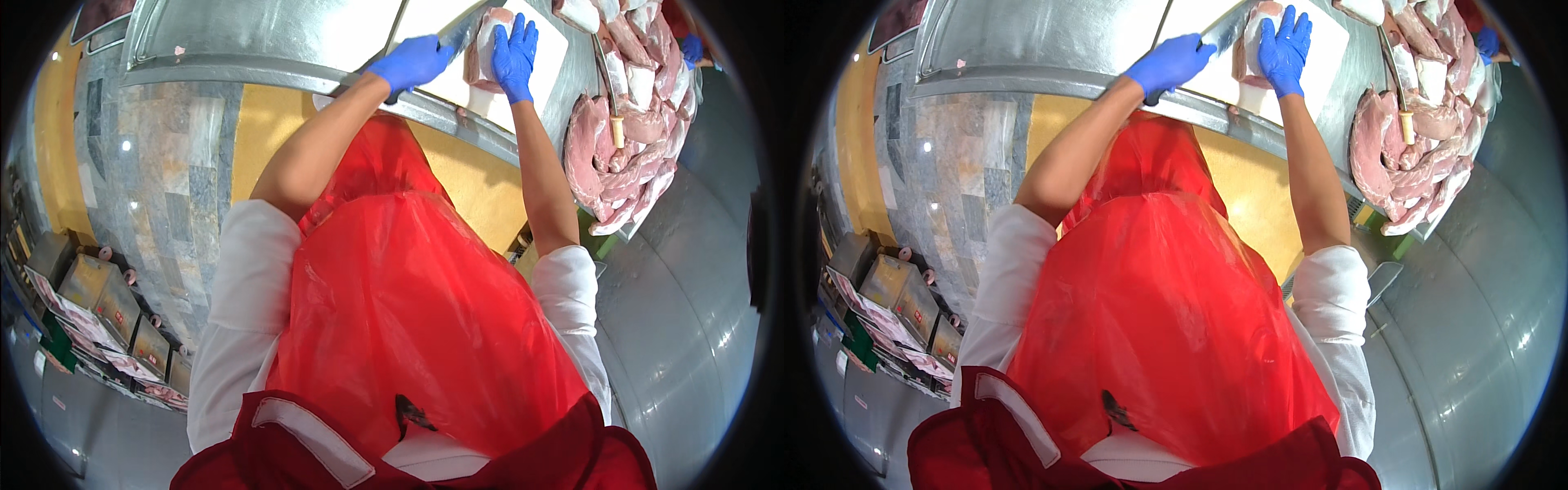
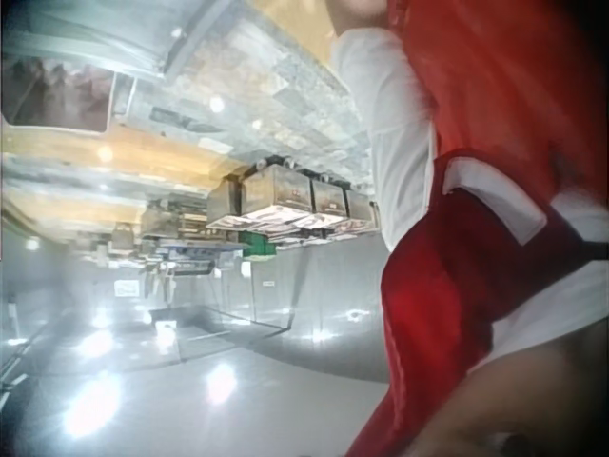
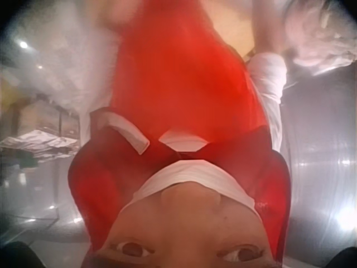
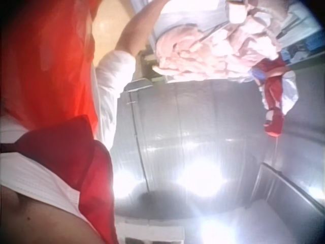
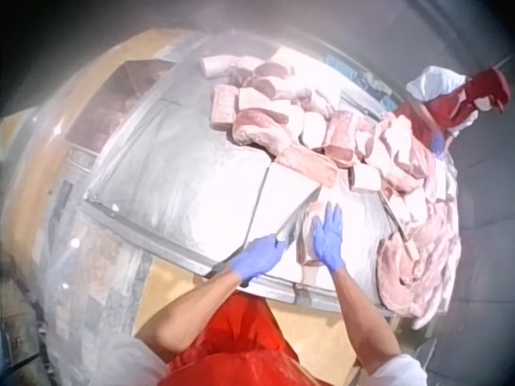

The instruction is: The person cuts large pieces of raw meat into smaller portions using a knife on a cutting board. They repeatedly pick up meat, slice it, and place the cut pieces onto a metal tray.

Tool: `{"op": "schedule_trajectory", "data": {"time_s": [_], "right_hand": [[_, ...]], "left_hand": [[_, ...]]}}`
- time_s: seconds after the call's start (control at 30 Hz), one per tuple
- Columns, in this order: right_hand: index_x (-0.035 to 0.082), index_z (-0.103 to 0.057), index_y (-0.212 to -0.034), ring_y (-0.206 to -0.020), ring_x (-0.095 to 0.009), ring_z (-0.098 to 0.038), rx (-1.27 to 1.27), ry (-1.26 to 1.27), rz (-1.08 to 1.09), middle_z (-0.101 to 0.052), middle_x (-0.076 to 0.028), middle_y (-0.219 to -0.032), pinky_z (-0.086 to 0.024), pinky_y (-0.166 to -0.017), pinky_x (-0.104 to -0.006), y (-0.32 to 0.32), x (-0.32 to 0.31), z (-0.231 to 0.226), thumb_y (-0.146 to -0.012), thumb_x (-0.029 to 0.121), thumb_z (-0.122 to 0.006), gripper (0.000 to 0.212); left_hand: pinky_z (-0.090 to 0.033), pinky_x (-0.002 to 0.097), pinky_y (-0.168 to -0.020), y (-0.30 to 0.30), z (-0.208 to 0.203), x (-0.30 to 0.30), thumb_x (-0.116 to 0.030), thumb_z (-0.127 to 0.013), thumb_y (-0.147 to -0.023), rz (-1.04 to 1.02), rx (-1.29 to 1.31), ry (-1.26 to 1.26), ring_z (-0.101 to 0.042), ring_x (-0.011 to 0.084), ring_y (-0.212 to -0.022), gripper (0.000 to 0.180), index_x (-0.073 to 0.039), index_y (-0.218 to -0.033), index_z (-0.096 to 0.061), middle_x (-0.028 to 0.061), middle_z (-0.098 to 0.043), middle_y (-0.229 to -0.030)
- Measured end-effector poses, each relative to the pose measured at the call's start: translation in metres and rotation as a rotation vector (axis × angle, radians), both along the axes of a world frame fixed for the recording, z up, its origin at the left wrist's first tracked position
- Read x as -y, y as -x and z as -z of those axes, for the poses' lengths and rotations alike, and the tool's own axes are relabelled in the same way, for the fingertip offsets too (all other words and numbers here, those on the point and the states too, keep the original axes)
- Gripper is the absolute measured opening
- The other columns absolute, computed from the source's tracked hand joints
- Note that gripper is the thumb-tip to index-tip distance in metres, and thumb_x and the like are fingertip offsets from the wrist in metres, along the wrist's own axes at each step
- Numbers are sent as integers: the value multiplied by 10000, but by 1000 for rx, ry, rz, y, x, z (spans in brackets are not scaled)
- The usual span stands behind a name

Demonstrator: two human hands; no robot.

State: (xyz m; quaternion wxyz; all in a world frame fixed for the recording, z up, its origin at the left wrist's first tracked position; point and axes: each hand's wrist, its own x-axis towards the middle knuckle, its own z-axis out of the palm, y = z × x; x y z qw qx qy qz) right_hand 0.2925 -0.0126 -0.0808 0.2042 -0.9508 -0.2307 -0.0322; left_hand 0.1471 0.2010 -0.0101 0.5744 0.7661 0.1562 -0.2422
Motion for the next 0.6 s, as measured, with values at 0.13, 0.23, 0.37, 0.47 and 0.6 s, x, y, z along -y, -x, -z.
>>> {"op": "schedule_trajectory", "data": {"time_s": [0.13, 0.23, 0.37, 0.47, 0.6], "right_hand": [[81, -320, -1570, -1504, -442, -205, -56, -22, -4, -259, -291, -1602, -164, -1226, -494, 2, 3, -1, -1012, 479, -449, 697], [74, -312, -1572, -1503, -445, -203, -51, -9, 13, -257, -291, -1603, -161, -1224, -503, 3, -1, -2, -1012, 474, -448, 701], [48, -308, -1566, -1488, -494, -202, -40, -56, 28, -247, -337, -1586, -157, -1223, -513, 2, -5, -2, -998, 477, -466, 729], [29, -307, -1560, -1478, -514, -206, -33, -68, 59, -244, -355, -1577, -166, -1220, -515, 1, -2, -2, -992, 478, -475, 744], [39, -335, -1551, -1485, -489, -206, -61, -63, 71, -248, -330, -1590, -184, -1220, -495, -3, 3, 1, -1002, 468, -479, 712]], "left_hand": [[-523, 405, -503, 60, -13, 6, -414, -440, -1038, 6, -60, 96, -594, 244, -466, 488, 58, -1110, -543, 151, -607, -700], [-521, 401, -490, 70, -8, 18, -390, -460, -1040, -37, -89, 116, -592, 249, -462, 466, 65, -1105, -541, 156, -604, -700], [-512, 406, -474, 25, 14, 36, -389, -460, -1037, -95, 2, 98, -592, 253, -464, 471, 72, -1089, -542, 161, -595, -683], [-502, 404, -459, 20, 12, 44, -381, -465, -1035, -140, 2, 137, -591, 241, -468, 470, 79, -1092, -543, 159, -585, -669], [-492, 395, -445, 62, 1, 50, -362, -488, -1032, -130, -55, 252, -581, 221, -456, 430, 64, -1063, -534, 145, -572, -652]]}}
